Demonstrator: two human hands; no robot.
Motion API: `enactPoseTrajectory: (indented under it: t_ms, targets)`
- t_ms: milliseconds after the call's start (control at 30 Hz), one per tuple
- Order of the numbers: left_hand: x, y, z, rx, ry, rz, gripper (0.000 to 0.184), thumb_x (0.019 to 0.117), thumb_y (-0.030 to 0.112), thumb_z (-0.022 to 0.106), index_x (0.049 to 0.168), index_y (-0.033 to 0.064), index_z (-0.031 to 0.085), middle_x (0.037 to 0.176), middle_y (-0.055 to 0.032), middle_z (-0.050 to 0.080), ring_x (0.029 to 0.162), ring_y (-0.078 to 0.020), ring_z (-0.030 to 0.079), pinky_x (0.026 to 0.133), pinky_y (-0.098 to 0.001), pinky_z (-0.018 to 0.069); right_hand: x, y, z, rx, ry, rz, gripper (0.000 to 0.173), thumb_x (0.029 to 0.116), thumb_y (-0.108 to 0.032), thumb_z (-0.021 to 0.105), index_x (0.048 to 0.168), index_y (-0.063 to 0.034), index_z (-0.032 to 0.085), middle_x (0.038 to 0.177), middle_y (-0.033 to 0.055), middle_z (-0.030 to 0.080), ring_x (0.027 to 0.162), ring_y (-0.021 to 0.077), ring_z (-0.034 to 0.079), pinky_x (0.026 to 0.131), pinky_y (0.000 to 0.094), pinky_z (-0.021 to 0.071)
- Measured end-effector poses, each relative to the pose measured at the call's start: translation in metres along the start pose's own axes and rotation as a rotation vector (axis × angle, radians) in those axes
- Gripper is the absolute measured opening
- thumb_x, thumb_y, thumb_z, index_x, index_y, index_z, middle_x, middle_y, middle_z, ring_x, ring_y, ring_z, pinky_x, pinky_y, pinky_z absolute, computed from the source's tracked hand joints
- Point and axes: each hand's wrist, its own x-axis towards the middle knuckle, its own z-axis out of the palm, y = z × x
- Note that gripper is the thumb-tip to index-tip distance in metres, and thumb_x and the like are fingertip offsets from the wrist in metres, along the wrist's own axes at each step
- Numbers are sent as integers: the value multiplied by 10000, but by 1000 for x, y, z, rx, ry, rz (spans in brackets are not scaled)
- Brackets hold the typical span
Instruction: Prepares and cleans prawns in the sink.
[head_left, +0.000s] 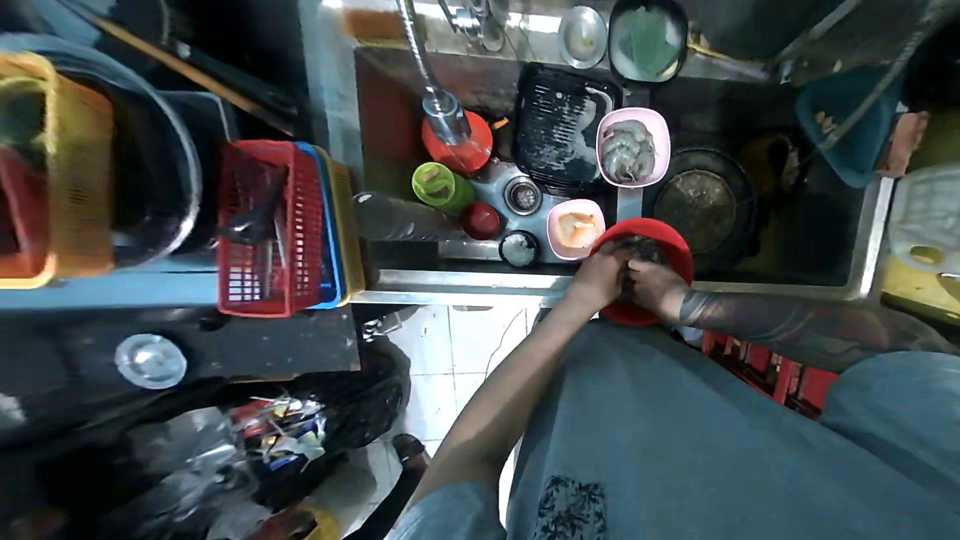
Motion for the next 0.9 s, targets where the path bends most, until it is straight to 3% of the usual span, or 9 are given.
enactPoseTrajectory:
  t_ms: [67,200,333,400,533,667,733,833,900]
  targets:
    - [0,-3,1,-7,19,14,281,997,102,605,1262,58,685,1290,-180,635,1156,-331,653,1002,-501,545,1,3,-2,-55,-14,4,260,954,66,569,1160,46,726,1458,180,567,1447,336,425,1224,421,326]
    - [-2,-7,1,-35,40,60,240,1018,122,581,1223,76,698,1251,-159,647,1125,-302,663,979,-486,557,0,8,-7,-113,-13,11,259,942,68,589,1167,46,716,1449,196,543,1385,364,451,1172,443,371]
    - [-3,-10,1,-68,56,76,247,1011,120,586,1227,87,700,1231,-148,653,1111,-285,667,975,-474,559,-4,17,-5,-73,-56,17,249,1002,-14,546,1178,45,712,1367,193,620,1376,365,480,1201,467,325]
    - [-5,-9,-1,-100,63,67,251,1012,122,586,1234,89,698,1217,-141,657,1110,-273,664,981,-464,555,-8,24,-8,13,-39,2,255,1041,-69,518,1176,18,716,1290,181,673,1329,350,546,1195,469,347]
    - [-7,-8,-2,-228,126,55,268,999,110,604,1252,76,690,1202,-133,674,1103,-241,669,995,-440,551,-17,44,-28,96,-19,-118,325,949,60,607,1232,-75,694,1159,224,684,1086,441,660,928,629,541]
    - [-9,-5,-1,-367,171,21,311,1026,118,569,1327,60,624,1203,-119,680,1085,-208,675,993,-420,553,-24,82,-25,551,281,-180,217,951,-121,729,1165,-83,729,1095,130,737,1016,282,716,966,514,566]
    - [-9,-2,1,-424,149,16,358,1018,102,568,1374,57,579,1228,-100,679,1056,-182,686,966,-403,572,-26,86,-12,832,432,-119,277,909,-223,803,1148,-102,729,1068,83,748,967,199,727,923,453,600]
    - [-14,5,5,-498,85,19,455,984,98,623,1426,67,521,1282,-93,661,1024,-176,702,914,-402,601,-28,76,6,1193,637,-144,299,850,-115,847,1116,-60,723,1051,65,755,958,153,733,889,366,631]
    - [-22,13,4,-530,62,-1,457,971,129,673,1401,80,528,1234,-101,667,957,-188,704,853,-425,609,-36,62,15,1323,738,-162,313,829,-10,826,1119,-51,715,1064,73,751,966,173,732,866,352,636]
